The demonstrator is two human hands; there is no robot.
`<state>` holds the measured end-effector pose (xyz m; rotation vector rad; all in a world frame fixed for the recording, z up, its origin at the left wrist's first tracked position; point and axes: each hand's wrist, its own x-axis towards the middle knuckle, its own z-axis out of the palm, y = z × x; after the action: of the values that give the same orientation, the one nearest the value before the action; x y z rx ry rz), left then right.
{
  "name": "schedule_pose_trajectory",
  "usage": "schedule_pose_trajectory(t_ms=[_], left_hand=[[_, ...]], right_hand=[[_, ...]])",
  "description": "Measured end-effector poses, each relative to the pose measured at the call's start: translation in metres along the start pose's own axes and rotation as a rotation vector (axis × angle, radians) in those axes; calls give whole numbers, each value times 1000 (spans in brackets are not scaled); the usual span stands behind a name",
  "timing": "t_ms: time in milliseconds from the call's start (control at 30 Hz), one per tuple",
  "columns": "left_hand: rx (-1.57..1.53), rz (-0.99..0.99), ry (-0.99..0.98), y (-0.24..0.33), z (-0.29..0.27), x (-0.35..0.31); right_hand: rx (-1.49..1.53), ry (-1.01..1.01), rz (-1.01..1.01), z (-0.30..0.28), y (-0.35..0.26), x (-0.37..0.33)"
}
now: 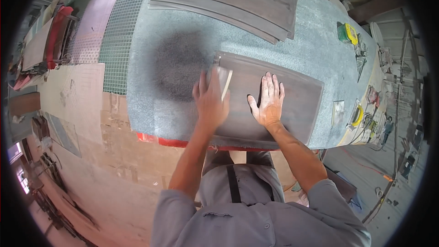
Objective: The person uses a brush on the corner of a wooden panel, wipes it with a cloth, and then sands the surface of multiple wooden panels using a sanding block.
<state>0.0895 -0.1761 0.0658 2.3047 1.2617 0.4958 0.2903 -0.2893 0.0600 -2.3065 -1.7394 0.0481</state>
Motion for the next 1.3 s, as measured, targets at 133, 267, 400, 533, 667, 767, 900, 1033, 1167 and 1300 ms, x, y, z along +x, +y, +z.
schedule_pose_trajectory(t_ms=[133,267,400,533,667,767,900,1033,1167,1300], left_hand=[[67,57,79,-17,2,64],[40,-3,-78,-6,-12,-39],[-10,-71,-275,-7,-43,-160],[-22,32,-135,-18,-21,-65],[-53,52,2,-11,-7,50],[-58,35,-98,-9,-7,25],[-55,65,-82,-7,-11,5],[-96,98,4,-17,-5,50],[-138,35,-117,1,-18,9],[-128,72,-8,-9,-7,39]], right_hand=[[11,-20,-45,5,-11,5],[-17,-19,-38,5,5,2],[-38,-36,-5,0,4,2],[-15,-91,-3,0,-6,5],[-43,-102,-12,0,-9,5],[-59,-90,13,1,0,4],[-65,-109,20,-4,-5,0],[-65,-110,-8,5,-13,-1],[-83,-101,34,-2,0,2],[-82,-92,14,1,-10,4]])
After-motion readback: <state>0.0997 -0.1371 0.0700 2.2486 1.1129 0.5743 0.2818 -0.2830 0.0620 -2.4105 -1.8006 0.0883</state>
